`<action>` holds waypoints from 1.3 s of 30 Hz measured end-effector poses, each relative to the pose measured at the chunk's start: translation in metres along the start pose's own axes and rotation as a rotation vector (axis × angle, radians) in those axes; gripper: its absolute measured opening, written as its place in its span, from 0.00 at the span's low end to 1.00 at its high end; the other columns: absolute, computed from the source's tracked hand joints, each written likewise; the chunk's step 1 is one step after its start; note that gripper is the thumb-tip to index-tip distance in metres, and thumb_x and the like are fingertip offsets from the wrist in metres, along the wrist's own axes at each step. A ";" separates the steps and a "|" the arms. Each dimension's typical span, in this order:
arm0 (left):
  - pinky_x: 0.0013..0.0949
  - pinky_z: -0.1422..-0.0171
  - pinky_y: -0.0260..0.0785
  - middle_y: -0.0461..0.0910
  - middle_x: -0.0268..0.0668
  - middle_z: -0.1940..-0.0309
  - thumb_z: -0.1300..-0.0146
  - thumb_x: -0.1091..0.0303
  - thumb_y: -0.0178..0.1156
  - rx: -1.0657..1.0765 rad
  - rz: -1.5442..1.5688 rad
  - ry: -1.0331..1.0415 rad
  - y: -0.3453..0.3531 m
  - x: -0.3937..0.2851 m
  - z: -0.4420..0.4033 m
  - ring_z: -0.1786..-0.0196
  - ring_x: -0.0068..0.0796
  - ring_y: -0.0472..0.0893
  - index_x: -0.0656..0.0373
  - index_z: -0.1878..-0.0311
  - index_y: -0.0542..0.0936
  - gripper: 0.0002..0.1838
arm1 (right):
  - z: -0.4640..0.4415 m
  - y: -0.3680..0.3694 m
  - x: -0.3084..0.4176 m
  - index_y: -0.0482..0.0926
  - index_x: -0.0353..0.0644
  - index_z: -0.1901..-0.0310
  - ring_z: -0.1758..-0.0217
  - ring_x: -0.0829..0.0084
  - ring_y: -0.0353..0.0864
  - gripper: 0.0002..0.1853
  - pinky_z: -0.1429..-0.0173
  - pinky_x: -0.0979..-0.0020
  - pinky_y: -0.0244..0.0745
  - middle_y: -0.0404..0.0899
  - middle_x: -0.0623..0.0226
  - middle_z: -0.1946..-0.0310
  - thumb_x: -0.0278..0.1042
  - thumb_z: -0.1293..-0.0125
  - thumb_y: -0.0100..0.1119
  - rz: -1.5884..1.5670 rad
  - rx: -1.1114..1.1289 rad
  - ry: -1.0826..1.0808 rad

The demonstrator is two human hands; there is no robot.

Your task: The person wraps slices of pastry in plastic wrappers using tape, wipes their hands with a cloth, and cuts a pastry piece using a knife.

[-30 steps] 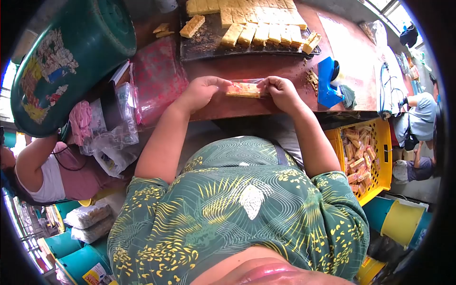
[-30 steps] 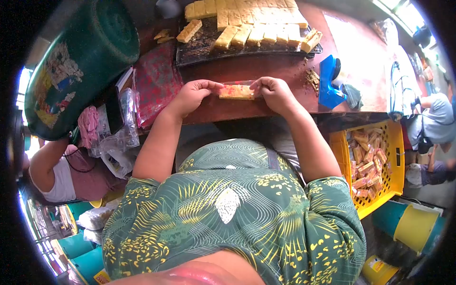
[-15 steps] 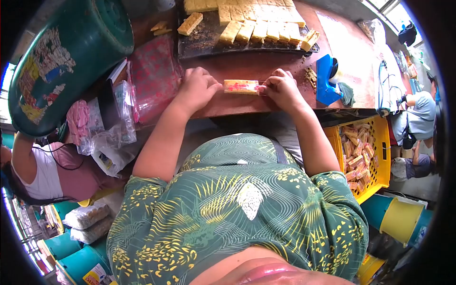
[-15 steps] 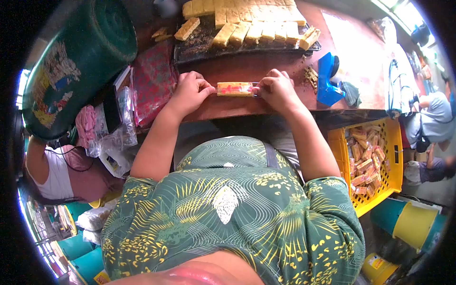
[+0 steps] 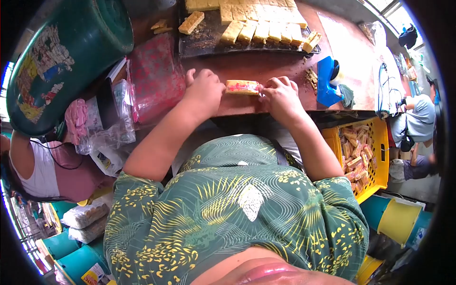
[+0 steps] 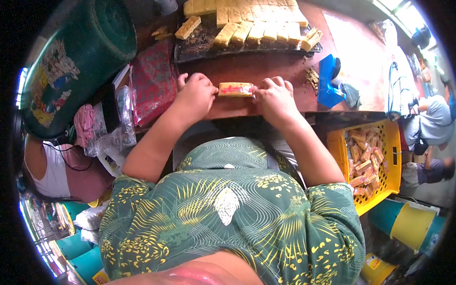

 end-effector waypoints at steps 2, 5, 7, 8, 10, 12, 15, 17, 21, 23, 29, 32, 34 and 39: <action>0.61 0.32 0.60 0.87 0.27 0.57 0.37 0.64 0.66 0.216 0.058 -0.072 -0.001 0.010 -0.019 0.38 0.34 0.78 0.45 0.60 0.92 0.07 | -0.011 0.008 -0.012 0.92 0.62 0.62 0.40 0.65 0.77 0.10 0.33 0.57 0.67 0.84 0.77 0.56 0.34 0.40 0.65 0.136 0.123 0.005; 0.56 0.37 0.61 0.84 0.25 0.56 0.35 0.65 0.64 0.192 0.032 -0.087 -0.006 0.016 -0.036 0.41 0.35 0.77 0.46 0.61 0.91 0.07 | -0.024 0.006 -0.017 0.92 0.57 0.59 0.44 0.62 0.79 0.07 0.37 0.56 0.71 0.85 0.74 0.56 0.37 0.35 0.66 0.095 0.064 0.010; 0.53 0.40 0.62 0.83 0.25 0.55 0.34 0.65 0.64 0.037 -0.088 -0.053 -0.005 0.010 -0.034 0.43 0.35 0.76 0.48 0.59 0.91 0.07 | -0.027 0.005 -0.007 0.92 0.56 0.57 0.45 0.62 0.79 0.09 0.38 0.57 0.72 0.84 0.73 0.57 0.36 0.35 0.65 0.167 0.118 0.023; 0.53 0.41 0.62 0.82 0.25 0.55 0.33 0.64 0.64 -0.036 -0.073 -0.047 0.005 0.006 -0.021 0.43 0.35 0.76 0.49 0.56 0.90 0.08 | -0.022 0.003 -0.002 0.91 0.55 0.54 0.45 0.62 0.79 0.10 0.38 0.57 0.72 0.84 0.72 0.57 0.36 0.34 0.65 0.176 0.066 0.017; 0.51 0.42 0.61 0.80 0.25 0.53 0.32 0.64 0.64 -0.184 -0.043 -0.030 0.024 -0.005 0.009 0.43 0.35 0.74 0.51 0.50 0.89 0.11 | 0.000 0.009 0.009 0.90 0.53 0.50 0.45 0.61 0.80 0.12 0.38 0.57 0.72 0.84 0.71 0.58 0.37 0.33 0.65 0.197 -0.043 0.008; 0.50 0.41 0.61 0.80 0.27 0.52 0.32 0.63 0.63 -0.142 -0.024 -0.105 0.019 -0.013 0.015 0.43 0.35 0.74 0.53 0.45 0.88 0.15 | 0.020 0.019 0.014 0.85 0.48 0.41 0.41 0.60 0.77 0.18 0.37 0.55 0.71 0.81 0.68 0.48 0.40 0.29 0.64 0.067 -0.056 0.011; 0.48 0.41 0.62 0.79 0.30 0.49 0.30 0.63 0.61 -0.082 -0.012 -0.132 -0.003 -0.022 0.015 0.42 0.35 0.74 0.53 0.40 0.86 0.18 | 0.023 0.009 0.015 0.82 0.46 0.35 0.40 0.60 0.76 0.25 0.36 0.54 0.71 0.79 0.66 0.47 0.46 0.30 0.64 0.050 -0.057 0.004; 0.47 0.41 0.62 0.81 0.29 0.51 0.30 0.64 0.60 -0.097 -0.050 -0.115 -0.013 -0.027 0.011 0.44 0.34 0.76 0.52 0.46 0.88 0.14 | 0.020 0.006 0.016 0.81 0.45 0.35 0.39 0.59 0.76 0.27 0.35 0.53 0.71 0.79 0.66 0.47 0.48 0.31 0.65 0.054 -0.017 0.010; 0.48 0.41 0.64 0.85 0.27 0.58 0.32 0.61 0.64 0.015 -0.049 -0.009 0.000 -0.008 0.006 0.47 0.35 0.79 0.50 0.63 0.88 0.08 | 0.017 0.002 0.017 0.81 0.44 0.34 0.39 0.58 0.76 0.29 0.35 0.54 0.72 0.79 0.64 0.46 0.50 0.32 0.66 0.011 0.002 0.030; 0.50 0.41 0.64 0.85 0.29 0.57 0.31 0.61 0.62 0.131 0.018 -0.047 0.003 0.004 -0.008 0.46 0.36 0.79 0.48 0.62 0.89 0.08 | 0.015 0.004 0.017 0.81 0.43 0.34 0.39 0.58 0.76 0.30 0.35 0.54 0.72 0.79 0.63 0.46 0.51 0.33 0.67 0.014 -0.001 0.031; 0.49 0.41 0.65 0.84 0.29 0.58 0.31 0.59 0.64 0.225 -0.047 0.007 -0.023 -0.013 -0.013 0.48 0.37 0.80 0.49 0.60 0.88 0.08 | 0.015 0.004 0.015 0.81 0.42 0.34 0.39 0.57 0.76 0.32 0.36 0.53 0.73 0.79 0.62 0.46 0.53 0.34 0.69 0.008 0.001 0.023; 0.48 0.40 0.64 0.82 0.29 0.58 0.32 0.59 0.64 0.044 -0.137 0.102 -0.009 -0.017 0.003 0.48 0.35 0.79 0.50 0.59 0.87 0.08 | 0.014 0.003 0.015 0.81 0.41 0.34 0.39 0.57 0.76 0.32 0.36 0.53 0.74 0.79 0.62 0.47 0.53 0.34 0.69 -0.007 0.009 0.030; 0.47 0.39 0.63 0.81 0.29 0.59 0.33 0.58 0.66 -0.017 -0.137 0.132 -0.001 -0.010 0.004 0.48 0.34 0.79 0.50 0.59 0.87 0.08 | 0.011 0.004 0.015 0.81 0.40 0.35 0.39 0.56 0.76 0.32 0.36 0.53 0.74 0.79 0.61 0.47 0.53 0.34 0.69 -0.016 0.016 0.029; 0.48 0.40 0.65 0.82 0.29 0.59 0.38 0.60 0.70 0.237 0.042 -0.034 0.000 0.002 -0.018 0.48 0.34 0.79 0.49 0.62 0.88 0.06 | 0.009 0.006 0.015 0.81 0.39 0.35 0.39 0.56 0.76 0.33 0.36 0.53 0.74 0.79 0.60 0.46 0.55 0.34 0.68 -0.004 0.023 0.029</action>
Point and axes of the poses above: each hand's wrist, its own z-axis away from the middle knuckle, its own y-axis out of the palm, x = y × z, the point moved 5 cm from there along -z, towards the middle knuckle
